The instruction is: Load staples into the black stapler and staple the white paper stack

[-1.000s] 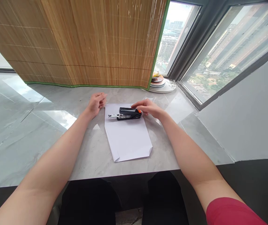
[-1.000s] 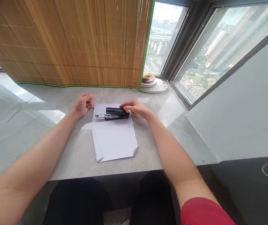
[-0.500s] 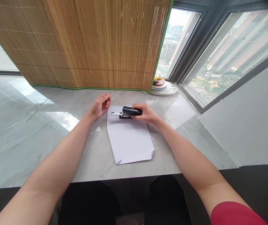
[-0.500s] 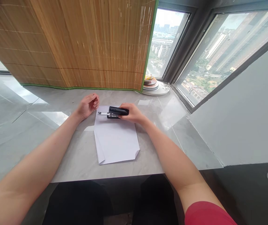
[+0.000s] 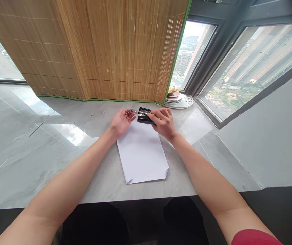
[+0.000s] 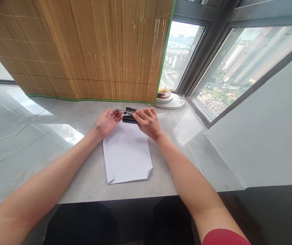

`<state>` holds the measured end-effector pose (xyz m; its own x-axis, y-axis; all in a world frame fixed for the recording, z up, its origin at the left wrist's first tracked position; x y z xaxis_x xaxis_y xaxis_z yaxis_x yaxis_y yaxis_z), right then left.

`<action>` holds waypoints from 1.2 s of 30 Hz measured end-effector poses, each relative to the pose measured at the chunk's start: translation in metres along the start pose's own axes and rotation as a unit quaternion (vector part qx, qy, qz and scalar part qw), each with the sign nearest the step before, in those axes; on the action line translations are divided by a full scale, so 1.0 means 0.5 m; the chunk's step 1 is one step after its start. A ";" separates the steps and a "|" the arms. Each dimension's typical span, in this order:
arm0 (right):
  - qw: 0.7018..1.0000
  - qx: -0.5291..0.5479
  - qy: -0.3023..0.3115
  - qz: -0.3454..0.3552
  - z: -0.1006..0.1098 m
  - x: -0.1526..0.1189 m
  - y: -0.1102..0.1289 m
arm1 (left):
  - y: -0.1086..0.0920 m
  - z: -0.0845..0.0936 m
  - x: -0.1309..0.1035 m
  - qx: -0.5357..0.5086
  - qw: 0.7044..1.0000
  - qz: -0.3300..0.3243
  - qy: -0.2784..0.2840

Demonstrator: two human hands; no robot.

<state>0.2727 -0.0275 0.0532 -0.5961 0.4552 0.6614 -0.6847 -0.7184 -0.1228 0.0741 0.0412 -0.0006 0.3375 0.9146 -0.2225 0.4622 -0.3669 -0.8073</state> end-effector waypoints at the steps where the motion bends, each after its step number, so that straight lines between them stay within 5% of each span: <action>1: 1.000 -0.002 0.004 0.000 0.000 0.001 -0.001 | -0.001 0.000 -0.001 0.003 1.000 0.005 0.012; 9: 1.000 0.000 0.027 0.005 -0.003 0.014 0.011 | 0.008 -0.027 -0.014 0.056 0.995 0.038 0.070; 14: 0.989 0.042 -0.097 -0.102 0.019 0.009 -0.013 | 0.005 -0.009 -0.006 -0.012 0.999 0.040 0.031; 17: 0.956 0.187 -0.154 -0.167 0.020 0.001 -0.028 | -0.006 0.007 -0.002 -0.055 0.998 0.009 -0.014; 21: 0.887 0.429 -0.078 -0.151 -0.012 0.010 -0.005 | -0.014 0.013 -0.001 -0.031 0.999 -0.023 -0.033; 25: 0.847 0.520 0.035 -0.102 -0.038 0.013 0.031 | -0.011 0.020 0.003 0.052 0.998 -0.028 -0.036; 32: 0.860 0.490 0.135 -0.050 -0.064 0.005 0.036 | -0.020 0.007 -0.006 0.219 0.968 -0.121 -0.001; 36: 0.870 0.479 0.091 -0.066 -0.050 0.012 0.029 | -0.026 -0.006 -0.017 0.254 0.957 -0.141 0.011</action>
Point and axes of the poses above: each hand's wrist, its own x-axis towards the middle knuckle, its own z-axis out of the back of the hand, y = z × x, the point moved 6 cm from there along x, towards the middle knuckle, and after that the axes turned 11 degrees about z, right-handed, at the moved point
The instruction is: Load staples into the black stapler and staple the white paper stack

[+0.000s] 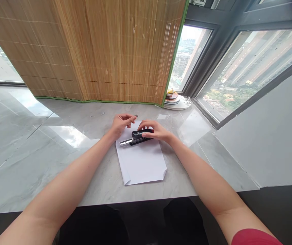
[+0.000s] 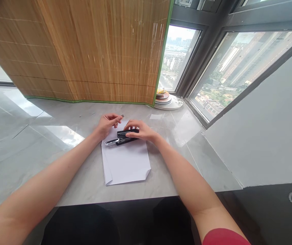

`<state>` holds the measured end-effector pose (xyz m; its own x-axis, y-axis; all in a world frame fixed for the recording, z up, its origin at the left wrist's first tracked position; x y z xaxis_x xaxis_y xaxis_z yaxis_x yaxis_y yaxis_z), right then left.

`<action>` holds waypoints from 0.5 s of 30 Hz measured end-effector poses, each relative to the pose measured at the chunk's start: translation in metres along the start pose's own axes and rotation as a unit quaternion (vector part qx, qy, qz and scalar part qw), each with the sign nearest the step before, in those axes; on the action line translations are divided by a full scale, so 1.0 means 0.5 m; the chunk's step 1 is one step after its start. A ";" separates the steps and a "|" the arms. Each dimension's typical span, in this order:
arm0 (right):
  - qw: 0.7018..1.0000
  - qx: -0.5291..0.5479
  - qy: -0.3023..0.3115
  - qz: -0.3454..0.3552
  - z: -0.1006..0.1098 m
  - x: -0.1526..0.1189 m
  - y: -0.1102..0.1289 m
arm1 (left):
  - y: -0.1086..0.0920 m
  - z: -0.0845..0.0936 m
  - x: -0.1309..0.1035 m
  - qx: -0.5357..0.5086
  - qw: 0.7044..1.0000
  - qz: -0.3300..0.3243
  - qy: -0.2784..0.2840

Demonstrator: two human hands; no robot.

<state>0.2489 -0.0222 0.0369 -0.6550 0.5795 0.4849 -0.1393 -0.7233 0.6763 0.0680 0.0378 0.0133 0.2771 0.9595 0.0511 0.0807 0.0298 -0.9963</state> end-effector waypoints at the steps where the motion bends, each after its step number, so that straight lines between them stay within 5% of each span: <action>1: 0.999 0.000 -0.034 0.001 0.008 0.000 0.004 | -0.003 -0.002 -0.002 0.009 1.000 -0.001 0.004; 5: 0.992 0.024 -0.127 0.001 0.026 -0.002 0.011 | -0.011 -0.011 -0.013 0.051 0.998 0.007 0.032; 15: 0.991 0.040 -0.127 -0.001 0.021 -0.004 0.003 | -0.009 -0.013 -0.013 0.051 0.998 0.005 0.046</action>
Point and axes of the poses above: each hand's wrist, its own x-axis towards the middle knuckle, its own z-axis out of the back of the hand, y = z × x, the point moved 6 cm from there along x, towards the middle knuckle, and after that the axes turned 11 degrees about z, right-handed, at the moved point
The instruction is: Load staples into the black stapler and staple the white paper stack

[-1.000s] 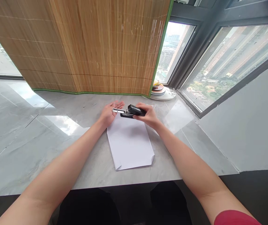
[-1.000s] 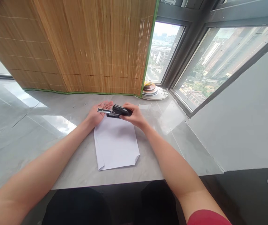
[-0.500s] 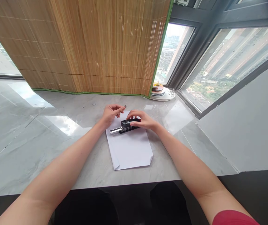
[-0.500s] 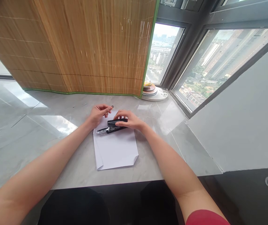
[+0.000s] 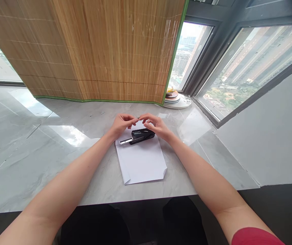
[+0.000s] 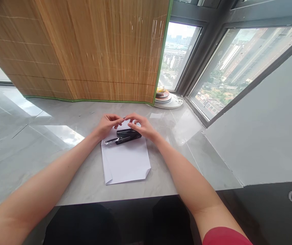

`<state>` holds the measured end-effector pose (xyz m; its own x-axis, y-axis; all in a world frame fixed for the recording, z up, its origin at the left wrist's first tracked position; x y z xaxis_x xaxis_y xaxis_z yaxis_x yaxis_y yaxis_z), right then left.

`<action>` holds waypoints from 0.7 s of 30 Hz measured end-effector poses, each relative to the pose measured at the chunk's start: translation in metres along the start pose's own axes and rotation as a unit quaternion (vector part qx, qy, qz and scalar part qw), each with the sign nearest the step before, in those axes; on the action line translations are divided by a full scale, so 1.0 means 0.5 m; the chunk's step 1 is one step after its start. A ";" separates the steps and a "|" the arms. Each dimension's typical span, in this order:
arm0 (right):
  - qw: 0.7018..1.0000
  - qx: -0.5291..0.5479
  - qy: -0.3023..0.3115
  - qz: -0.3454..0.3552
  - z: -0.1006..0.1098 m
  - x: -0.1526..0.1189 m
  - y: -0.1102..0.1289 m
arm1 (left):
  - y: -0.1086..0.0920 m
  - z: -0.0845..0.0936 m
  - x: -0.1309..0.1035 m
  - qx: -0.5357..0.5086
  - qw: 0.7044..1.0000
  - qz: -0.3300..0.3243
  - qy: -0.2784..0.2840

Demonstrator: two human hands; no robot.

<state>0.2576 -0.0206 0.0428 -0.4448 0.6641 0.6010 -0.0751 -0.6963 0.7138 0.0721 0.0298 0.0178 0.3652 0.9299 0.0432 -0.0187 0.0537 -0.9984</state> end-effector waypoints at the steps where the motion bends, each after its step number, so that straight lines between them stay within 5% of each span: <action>1: 1.000 0.004 -0.001 0.000 0.000 0.000 0.000 | 0.001 0.000 0.001 0.001 1.000 -0.002 0.000; 15: 0.997 0.015 -0.060 -0.056 0.021 0.001 -0.004 | 0.004 -0.006 0.000 -0.015 1.000 -0.002 0.006; 21: 0.961 -0.105 -0.209 -0.145 0.161 -0.040 -0.103 | 0.003 0.029 0.011 -0.096 0.992 -0.017 -0.080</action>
Point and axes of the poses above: each hand's wrist, its own x-axis towards the middle knuckle, its own z-axis out of the back of the hand, y = z × x, the point moved 6 cm from there along x, towards the middle knuckle, and after that the axes turned 11 degrees about z, right-handed, at the moved point
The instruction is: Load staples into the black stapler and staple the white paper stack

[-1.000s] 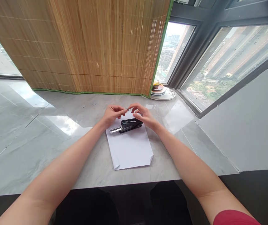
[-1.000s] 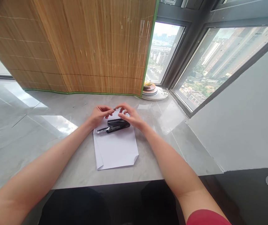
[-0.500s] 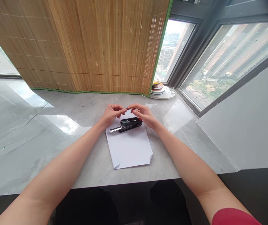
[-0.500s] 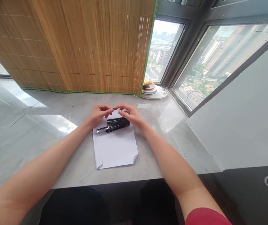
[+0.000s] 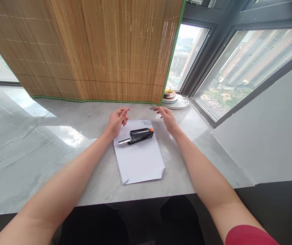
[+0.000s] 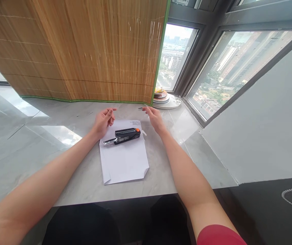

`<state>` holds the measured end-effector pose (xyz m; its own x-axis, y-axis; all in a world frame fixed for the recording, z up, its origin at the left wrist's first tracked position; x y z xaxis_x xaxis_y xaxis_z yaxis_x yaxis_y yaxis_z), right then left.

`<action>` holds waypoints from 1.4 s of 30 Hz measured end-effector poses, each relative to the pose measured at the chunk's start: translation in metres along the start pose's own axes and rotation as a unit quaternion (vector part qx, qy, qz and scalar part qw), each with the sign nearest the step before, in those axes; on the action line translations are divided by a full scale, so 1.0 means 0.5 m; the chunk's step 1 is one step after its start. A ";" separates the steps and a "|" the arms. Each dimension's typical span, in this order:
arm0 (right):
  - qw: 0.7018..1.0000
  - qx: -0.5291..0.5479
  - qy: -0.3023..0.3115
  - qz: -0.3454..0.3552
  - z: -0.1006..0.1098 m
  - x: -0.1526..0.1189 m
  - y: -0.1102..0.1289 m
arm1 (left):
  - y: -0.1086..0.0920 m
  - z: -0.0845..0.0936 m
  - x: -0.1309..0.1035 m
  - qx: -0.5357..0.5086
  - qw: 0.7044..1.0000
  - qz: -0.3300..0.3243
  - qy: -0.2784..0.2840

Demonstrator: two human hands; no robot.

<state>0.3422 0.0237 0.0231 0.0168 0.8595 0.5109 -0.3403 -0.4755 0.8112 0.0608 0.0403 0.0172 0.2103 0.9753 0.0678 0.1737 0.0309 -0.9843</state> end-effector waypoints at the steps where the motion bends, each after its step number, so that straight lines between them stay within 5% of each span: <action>1: 0.999 -0.035 -0.028 -0.019 0.027 0.005 -0.027 | -0.001 0.005 0.001 0.000 1.000 -0.002 -0.015; 6: 0.983 -0.083 -0.106 -0.124 0.107 0.003 -0.130 | 0.002 0.009 0.004 0.024 0.999 0.003 -0.031; 12: 0.978 -0.158 -0.064 -0.121 0.097 0.009 -0.155 | 0.007 0.011 0.006 0.012 0.999 0.016 -0.032; 22: 0.971 -0.202 -0.070 -0.105 0.097 0.013 -0.162 | 0.003 0.005 0.000 0.034 0.998 0.018 -0.042; 27: 0.962 -0.242 -0.102 -0.073 0.106 0.014 -0.136 | -0.004 0.020 -0.005 0.101 0.990 -0.007 -0.096; 30: 0.967 -0.230 -0.110 -0.008 0.092 0.013 -0.084 | -0.036 0.066 -0.008 0.226 0.954 -0.060 -0.187; 35: 0.981 -0.125 0.061 0.138 -0.008 -0.008 0.038 | -0.055 0.177 -0.002 0.439 0.818 -0.033 -0.371; 39: 0.947 -0.022 0.263 0.183 -0.094 -0.048 0.104 | -0.015 0.198 0.018 0.525 0.781 0.049 -0.335; 42: 0.913 0.010 0.361 0.189 -0.133 -0.070 0.119 | -0.007 0.187 0.022 0.554 0.772 0.043 -0.309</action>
<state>0.2589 -0.0225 0.0345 -0.7258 0.5282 0.4408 -0.1750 -0.7614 0.6243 -0.0275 0.0712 0.0061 -0.3826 0.8921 0.2405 -0.8168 -0.2049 -0.5393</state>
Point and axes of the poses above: each hand's wrist, its own x-axis towards the middle knuckle, its own z-axis out of the back of the hand, y = z × x, the point moved 6 cm from there along x, towards the middle knuckle, and after that the axes turned 11 degrees about z, right-handed, at the moved point
